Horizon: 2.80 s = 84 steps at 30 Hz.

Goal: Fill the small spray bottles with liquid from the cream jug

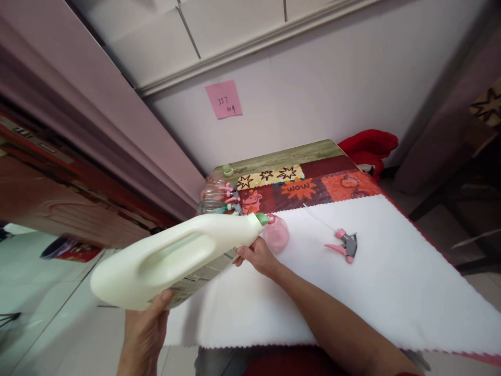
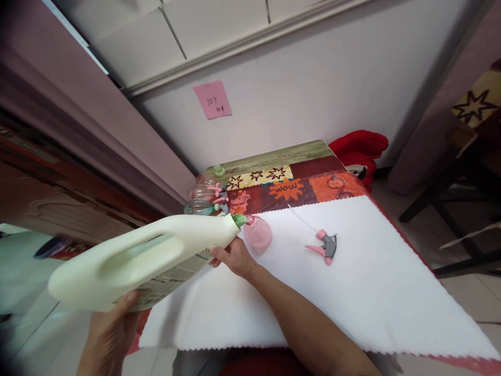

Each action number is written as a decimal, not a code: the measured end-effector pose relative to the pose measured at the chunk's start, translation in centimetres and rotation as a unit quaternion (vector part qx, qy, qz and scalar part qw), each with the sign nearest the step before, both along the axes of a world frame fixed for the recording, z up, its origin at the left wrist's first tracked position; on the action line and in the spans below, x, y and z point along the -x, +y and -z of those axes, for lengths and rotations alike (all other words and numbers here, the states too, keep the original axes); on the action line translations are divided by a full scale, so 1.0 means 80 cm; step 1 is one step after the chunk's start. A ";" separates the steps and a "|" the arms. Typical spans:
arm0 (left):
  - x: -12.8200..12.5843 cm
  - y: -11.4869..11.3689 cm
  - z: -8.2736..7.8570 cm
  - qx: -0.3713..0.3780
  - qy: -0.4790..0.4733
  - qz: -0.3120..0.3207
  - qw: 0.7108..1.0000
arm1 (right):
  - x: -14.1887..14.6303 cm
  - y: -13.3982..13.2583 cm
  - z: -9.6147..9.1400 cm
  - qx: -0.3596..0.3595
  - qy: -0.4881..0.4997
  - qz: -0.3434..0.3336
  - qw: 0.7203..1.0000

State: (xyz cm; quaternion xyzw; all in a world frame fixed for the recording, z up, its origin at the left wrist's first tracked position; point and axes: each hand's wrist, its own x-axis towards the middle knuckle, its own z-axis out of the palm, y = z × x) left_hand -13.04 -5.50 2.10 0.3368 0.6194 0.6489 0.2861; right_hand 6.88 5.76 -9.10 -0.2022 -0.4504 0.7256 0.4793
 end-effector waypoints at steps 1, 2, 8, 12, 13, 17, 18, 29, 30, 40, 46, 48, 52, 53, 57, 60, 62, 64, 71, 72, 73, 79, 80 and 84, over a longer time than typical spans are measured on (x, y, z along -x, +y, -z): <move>0.000 0.000 0.000 0.000 0.001 -0.002 1.000 | 0.000 0.000 0.000 0.000 0.000 0.000 1.000; 0.000 0.001 0.000 0.000 0.002 -0.002 1.000 | 0.000 0.000 0.001 0.000 0.000 0.000 1.000; -0.003 0.002 0.000 -0.001 -0.004 -0.005 1.000 | 0.000 0.000 0.001 -0.004 -0.003 -0.001 1.000; -0.001 0.001 0.000 -0.004 -0.004 0.001 1.000 | -0.001 0.000 -0.001 -0.001 0.004 0.001 1.000; -0.001 0.000 -0.001 -0.004 -0.004 0.003 1.000 | -0.001 0.000 -0.002 -0.001 0.006 0.001 1.000; -0.001 0.000 -0.002 0.001 -0.004 0.008 1.000 | -0.001 0.000 -0.003 -0.002 0.003 0.001 1.000; -0.002 0.000 -0.003 0.000 -0.004 0.007 1.000 | -0.001 0.000 -0.003 -0.003 0.002 0.001 1.000; -0.002 0.002 -0.004 -0.022 -0.008 0.019 1.000 | 0.001 0.000 -0.002 0.008 0.013 0.004 1.000; -0.002 0.002 -0.004 -0.021 -0.010 0.018 1.000 | 0.001 0.000 -0.002 0.008 0.015 0.003 1.000; -0.004 0.003 -0.005 -0.013 -0.014 0.009 1.000 | 0.001 0.000 0.000 0.010 0.014 0.002 1.000; -0.005 0.004 -0.008 -0.010 -0.013 0.016 1.000 | 0.001 0.000 0.000 0.005 0.015 0.001 1.000; -0.005 0.004 -0.008 -0.014 -0.012 0.017 1.000 | 0.001 0.000 0.000 0.004 0.015 0.002 1.000; -0.007 0.004 -0.009 -0.010 -0.014 0.004 1.000 | 0.000 -0.001 -0.001 0.006 0.016 0.003 1.000; -0.007 0.004 -0.009 -0.006 -0.015 0.004 1.000 | 0.000 -0.001 -0.001 0.005 0.016 0.002 1.000; -0.005 0.004 -0.008 0.001 -0.015 0.004 1.000 | 0.000 -0.001 -0.002 0.004 0.012 0.003 1.000; -0.002 0.004 -0.006 -0.004 -0.012 0.003 1.000 | 0.000 0.000 -0.001 0.002 0.009 0.000 1.000; -0.001 0.004 -0.005 -0.004 -0.010 0.006 1.000 | 0.000 0.000 -0.001 0.000 0.008 -0.001 1.000; -0.002 0.003 -0.006 -0.002 -0.008 0.009 1.000 | 0.000 0.000 -0.001 -0.001 0.008 0.000 1.000; -0.006 0.004 -0.008 0.002 -0.006 0.003 1.000 | 0.001 0.000 0.000 0.005 0.015 0.001 1.000; -0.006 0.004 -0.008 0.002 -0.008 0.003 1.000 | 0.001 0.000 0.000 0.007 0.015 0.001 1.000; -0.006 0.004 -0.008 0.002 -0.009 0.004 1.000 | 0.001 0.000 0.000 0.008 0.014 0.001 1.000; -0.006 0.004 -0.011 0.004 -0.007 0.004 1.000 | -0.001 0.000 -0.002 0.010 0.012 -0.001 1.000; -0.007 0.004 -0.012 0.006 -0.006 0.002 1.000 | -0.001 0.000 -0.002 0.010 0.012 -0.001 1.000; -0.010 0.005 -0.014 0.012 -0.009 -0.007 1.000 | -0.001 0.000 -0.003 0.007 0.016 0.000 1.000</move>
